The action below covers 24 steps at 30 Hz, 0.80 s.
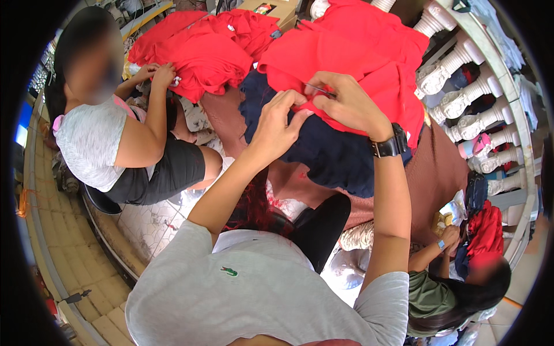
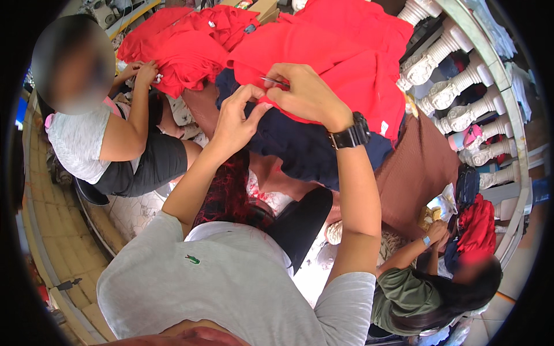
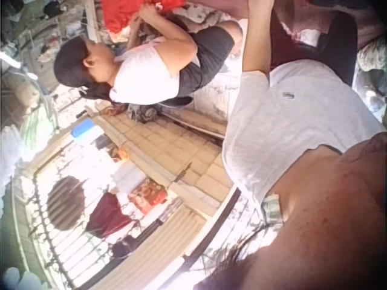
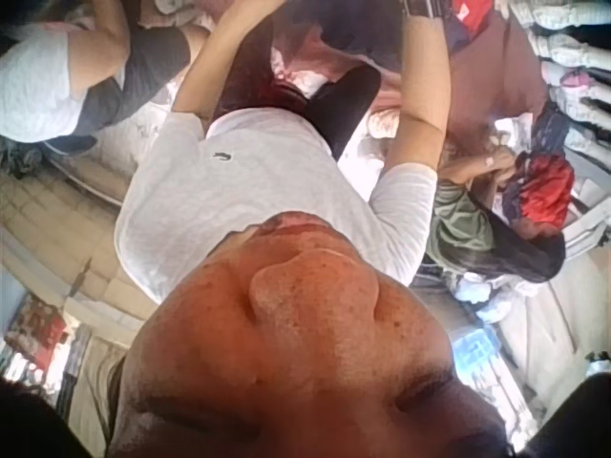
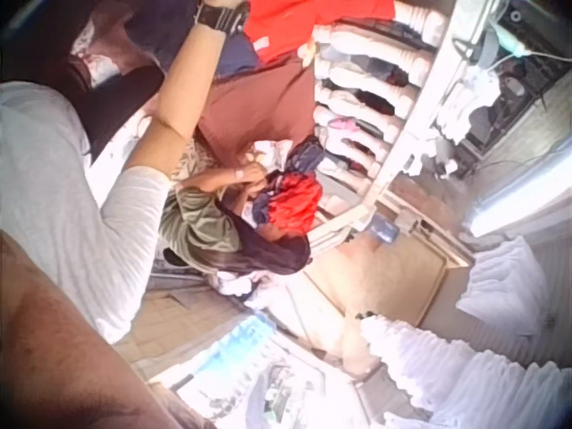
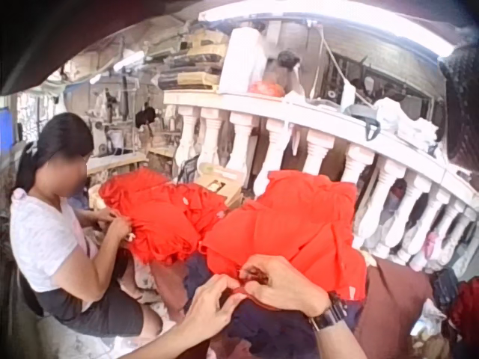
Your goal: The person uses a small blade to trim loose threads from the seams and edges of red and navy blue shirts. They repeatedly pick up shirts from a pile, trim the fabric, and place them back down.
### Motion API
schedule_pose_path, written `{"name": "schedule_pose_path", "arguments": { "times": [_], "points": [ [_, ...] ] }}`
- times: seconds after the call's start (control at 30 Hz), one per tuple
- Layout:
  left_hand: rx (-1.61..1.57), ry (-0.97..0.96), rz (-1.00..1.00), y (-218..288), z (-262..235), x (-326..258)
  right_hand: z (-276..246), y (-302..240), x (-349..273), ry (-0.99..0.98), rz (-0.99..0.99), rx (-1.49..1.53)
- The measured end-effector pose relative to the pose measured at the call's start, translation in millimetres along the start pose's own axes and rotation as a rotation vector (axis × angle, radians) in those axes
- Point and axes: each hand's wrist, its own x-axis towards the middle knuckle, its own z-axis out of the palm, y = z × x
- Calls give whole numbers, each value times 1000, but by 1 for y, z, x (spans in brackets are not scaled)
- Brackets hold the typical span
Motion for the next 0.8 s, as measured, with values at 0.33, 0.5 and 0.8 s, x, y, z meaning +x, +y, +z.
{"name": "schedule_pose_path", "arguments": {
  "times": [0.33,0.5,0.8],
  "points": [
    [1,291,415,1,1,13,32,-13,-37,718,-219,-116],
    [41,300,467,-8,17,3,68,5,-60,774,149,524],
    [-11,192,299,-5,18,2,71,22,-62,700,79,407]
  ]
}}
